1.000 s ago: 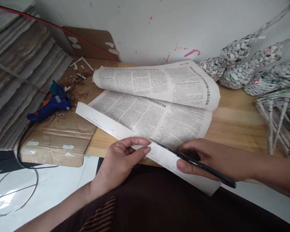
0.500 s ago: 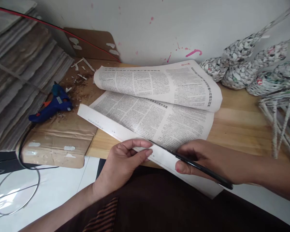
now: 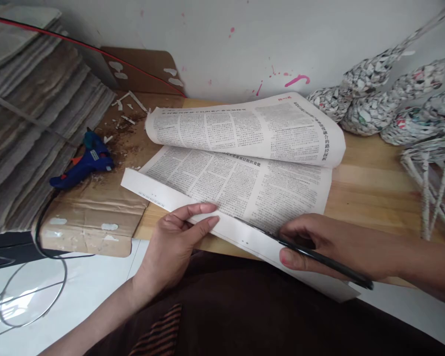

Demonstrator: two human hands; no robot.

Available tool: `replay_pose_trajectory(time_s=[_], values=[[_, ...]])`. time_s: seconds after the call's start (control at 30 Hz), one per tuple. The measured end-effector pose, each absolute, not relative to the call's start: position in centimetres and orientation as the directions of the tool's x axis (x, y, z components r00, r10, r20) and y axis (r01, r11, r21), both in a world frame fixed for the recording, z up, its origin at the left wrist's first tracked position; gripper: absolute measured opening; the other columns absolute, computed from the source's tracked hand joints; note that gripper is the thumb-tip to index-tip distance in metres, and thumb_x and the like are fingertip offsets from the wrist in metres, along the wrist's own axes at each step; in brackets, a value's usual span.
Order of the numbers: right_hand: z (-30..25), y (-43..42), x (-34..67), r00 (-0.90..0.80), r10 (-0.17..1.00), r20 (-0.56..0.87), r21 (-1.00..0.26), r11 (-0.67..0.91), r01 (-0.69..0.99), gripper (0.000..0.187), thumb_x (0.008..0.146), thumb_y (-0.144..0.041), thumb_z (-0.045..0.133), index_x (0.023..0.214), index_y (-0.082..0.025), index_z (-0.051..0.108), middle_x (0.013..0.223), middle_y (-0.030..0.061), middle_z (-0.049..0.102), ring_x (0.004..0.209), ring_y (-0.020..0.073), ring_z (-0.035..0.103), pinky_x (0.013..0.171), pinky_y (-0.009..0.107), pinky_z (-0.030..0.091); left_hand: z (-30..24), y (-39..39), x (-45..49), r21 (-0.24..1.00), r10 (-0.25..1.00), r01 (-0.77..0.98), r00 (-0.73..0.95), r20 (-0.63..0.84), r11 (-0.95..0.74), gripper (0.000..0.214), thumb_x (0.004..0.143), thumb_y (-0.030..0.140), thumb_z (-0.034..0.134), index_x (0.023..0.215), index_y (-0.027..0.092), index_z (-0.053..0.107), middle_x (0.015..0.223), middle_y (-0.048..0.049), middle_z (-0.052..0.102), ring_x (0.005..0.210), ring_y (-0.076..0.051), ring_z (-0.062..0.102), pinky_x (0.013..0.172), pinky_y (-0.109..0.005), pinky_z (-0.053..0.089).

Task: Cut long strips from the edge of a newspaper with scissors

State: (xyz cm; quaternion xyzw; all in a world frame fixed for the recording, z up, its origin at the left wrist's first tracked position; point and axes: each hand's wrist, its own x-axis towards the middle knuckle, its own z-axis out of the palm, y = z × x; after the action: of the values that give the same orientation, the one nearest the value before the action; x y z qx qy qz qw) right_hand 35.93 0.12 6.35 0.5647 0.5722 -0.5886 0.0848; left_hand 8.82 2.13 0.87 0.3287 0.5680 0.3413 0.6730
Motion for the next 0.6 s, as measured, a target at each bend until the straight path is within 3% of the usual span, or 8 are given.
replay_pose_trajectory(time_s=[0.27,0.37,0.6], values=[[6.7,1.0,34.5,-0.371,0.554,-0.746,-0.618,-0.368,0.695,0.059,0.073,-0.076,0.064,0.084,-0.019,0.069,0.068,0.0014,0.054,0.061,0.0155,0.047,0.051,0.026,0.040,1.1,1.9,9.2,0.863,0.856,-0.012,0.135,-0.499,0.505,0.035,0.067,0.033,0.085,0.097,0.018,0.074,0.074,-0.0028,0.073,0.064,-0.017,0.067,0.053,-0.024,0.052],[7.2,1.1,34.1,-0.374,0.543,-0.752,-0.615,-0.373,0.694,0.057,0.076,-0.074,0.062,0.086,-0.019,0.070,0.070,0.0020,0.056,0.063,0.0162,0.048,0.053,0.026,0.041,1.1,2.0,9.1,0.857,0.848,0.003,0.145,-0.509,0.515,0.036,0.067,0.033,0.084,0.098,0.018,0.074,0.073,-0.0028,0.073,0.063,-0.016,0.067,0.053,-0.024,0.052],[6.5,0.5,34.4,-0.415,0.529,-0.740,-0.642,-0.372,0.671,0.049,0.083,-0.067,0.061,0.079,-0.018,0.063,0.069,-0.0011,0.050,0.060,0.0121,0.040,0.053,0.025,0.036,1.1,2.0,8.9,0.847,0.835,0.005,0.163,-0.526,0.532,0.042,0.068,0.035,0.084,0.104,0.016,0.073,0.076,-0.0041,0.073,0.063,-0.016,0.066,0.053,-0.024,0.051]])
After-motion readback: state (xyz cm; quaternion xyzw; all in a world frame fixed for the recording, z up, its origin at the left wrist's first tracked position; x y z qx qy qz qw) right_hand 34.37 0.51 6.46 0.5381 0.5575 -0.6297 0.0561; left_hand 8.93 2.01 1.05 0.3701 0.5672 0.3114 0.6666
